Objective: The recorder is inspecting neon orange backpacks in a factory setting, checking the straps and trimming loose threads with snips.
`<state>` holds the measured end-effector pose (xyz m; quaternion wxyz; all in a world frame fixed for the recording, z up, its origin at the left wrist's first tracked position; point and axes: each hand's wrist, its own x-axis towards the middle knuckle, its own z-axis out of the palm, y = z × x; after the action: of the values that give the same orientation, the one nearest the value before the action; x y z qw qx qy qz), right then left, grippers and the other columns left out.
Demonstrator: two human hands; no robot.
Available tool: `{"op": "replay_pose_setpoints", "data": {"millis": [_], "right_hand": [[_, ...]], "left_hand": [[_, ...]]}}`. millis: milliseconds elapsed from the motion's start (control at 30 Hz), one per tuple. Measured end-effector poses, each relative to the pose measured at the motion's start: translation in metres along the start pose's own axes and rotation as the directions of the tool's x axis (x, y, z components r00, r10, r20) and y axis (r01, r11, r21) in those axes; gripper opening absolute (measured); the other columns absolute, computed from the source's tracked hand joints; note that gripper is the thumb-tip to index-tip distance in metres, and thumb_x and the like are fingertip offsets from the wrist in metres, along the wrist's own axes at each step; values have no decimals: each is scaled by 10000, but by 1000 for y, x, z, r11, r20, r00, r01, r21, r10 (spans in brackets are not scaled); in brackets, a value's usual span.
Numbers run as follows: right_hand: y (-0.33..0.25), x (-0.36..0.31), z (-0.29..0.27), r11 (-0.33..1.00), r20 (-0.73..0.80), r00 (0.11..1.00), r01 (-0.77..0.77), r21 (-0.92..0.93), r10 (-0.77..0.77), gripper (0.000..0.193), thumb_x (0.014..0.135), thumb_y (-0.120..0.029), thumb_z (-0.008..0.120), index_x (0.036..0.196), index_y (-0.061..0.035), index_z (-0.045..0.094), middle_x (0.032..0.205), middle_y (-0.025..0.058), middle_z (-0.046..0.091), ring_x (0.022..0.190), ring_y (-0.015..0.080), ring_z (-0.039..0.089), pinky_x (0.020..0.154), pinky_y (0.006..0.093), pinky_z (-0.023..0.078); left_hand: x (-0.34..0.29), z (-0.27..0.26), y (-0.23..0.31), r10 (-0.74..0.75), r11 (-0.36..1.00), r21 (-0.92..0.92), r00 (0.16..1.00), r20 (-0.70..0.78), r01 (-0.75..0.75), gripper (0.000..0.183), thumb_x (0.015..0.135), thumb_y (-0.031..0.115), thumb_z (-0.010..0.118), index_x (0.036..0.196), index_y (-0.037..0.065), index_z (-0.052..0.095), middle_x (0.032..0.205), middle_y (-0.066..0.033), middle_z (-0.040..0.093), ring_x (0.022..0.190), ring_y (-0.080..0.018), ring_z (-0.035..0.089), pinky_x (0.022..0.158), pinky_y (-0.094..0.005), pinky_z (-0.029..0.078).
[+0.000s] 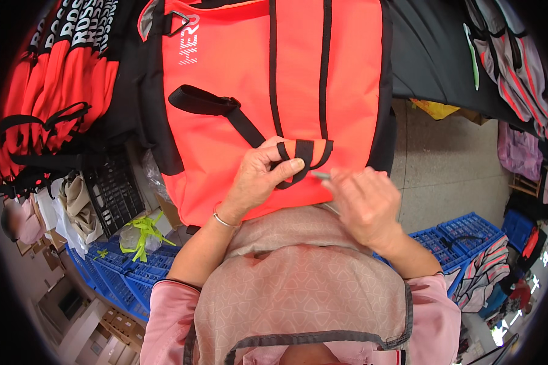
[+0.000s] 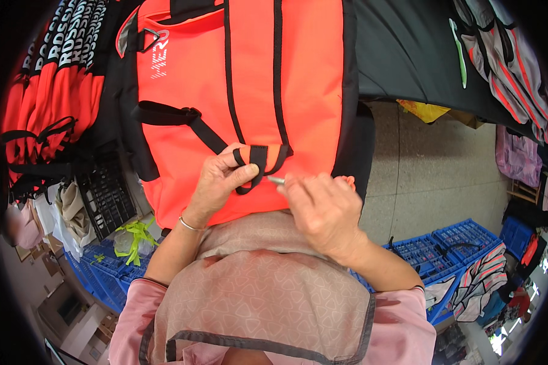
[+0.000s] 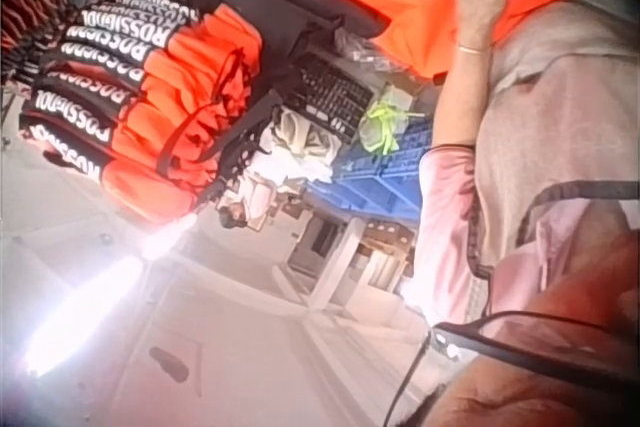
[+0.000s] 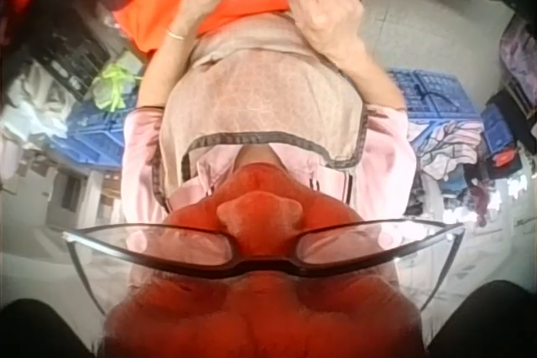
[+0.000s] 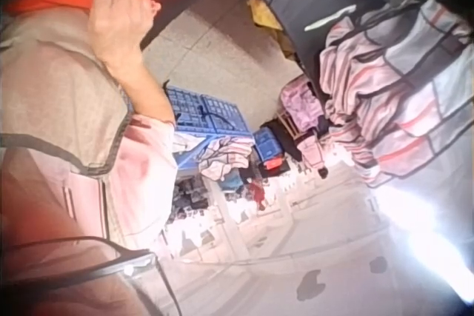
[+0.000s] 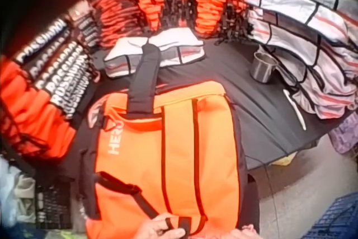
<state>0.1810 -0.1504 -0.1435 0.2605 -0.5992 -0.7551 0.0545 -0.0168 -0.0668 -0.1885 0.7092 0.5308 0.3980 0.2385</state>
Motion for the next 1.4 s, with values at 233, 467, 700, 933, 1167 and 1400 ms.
{"op": "replay_pose_setpoints", "data": {"millis": [233,467,700,933,1167,1400], "right_hand": [[21,2,-3,969,-148,973,-149,197,180,221,757,-141,804,894,-37,665,718,64,624,658,216,620,577,333,454],[32,-1,-6,865,30,957,-273,422,287,164,801,-59,770,929,-12,679,794,89,680,651,170,640,594,288,496],[63,46,-18,564,48,791,-475,675,609,539,824,-80,775,1291,-33,510,907,-2,562,760,51,510,685,195,433],[56,156,-19,533,-140,801,-246,809,583,170,925,-90,664,1051,23,647,832,-20,597,734,34,500,674,206,429],[45,231,-18,576,-252,851,-72,814,461,166,934,-132,676,1005,18,669,814,-32,603,709,34,490,655,203,427],[56,269,-8,579,-256,854,-64,813,453,170,926,-137,680,952,31,672,740,-13,608,693,40,517,644,217,443]], "left_hand": [[1,-3,0,-40,999,-35,999,-11,40,173,900,98,703,1047,11,734,979,4,574,812,-70,521,697,-234,444],[-15,9,12,200,912,347,976,84,-216,197,861,127,729,1027,20,742,1153,-95,636,989,-202,591,838,-336,497],[-44,29,4,281,659,503,803,526,-560,235,915,250,669,962,28,729,1425,-171,502,1230,-309,555,911,-414,521],[29,-31,92,402,347,692,767,500,-633,183,949,184,598,1001,29,681,994,-146,694,879,-310,688,685,-401,572],[159,-52,105,656,206,931,748,98,-302,650,878,312,702,1399,26,437,1444,-216,431,1363,-376,400,1119,-489,345],[127,-19,55,581,252,911,804,128,-327,822,854,433,708,1432,-56,389,1491,-266,378,1396,-418,353,1155,-506,280]]}}
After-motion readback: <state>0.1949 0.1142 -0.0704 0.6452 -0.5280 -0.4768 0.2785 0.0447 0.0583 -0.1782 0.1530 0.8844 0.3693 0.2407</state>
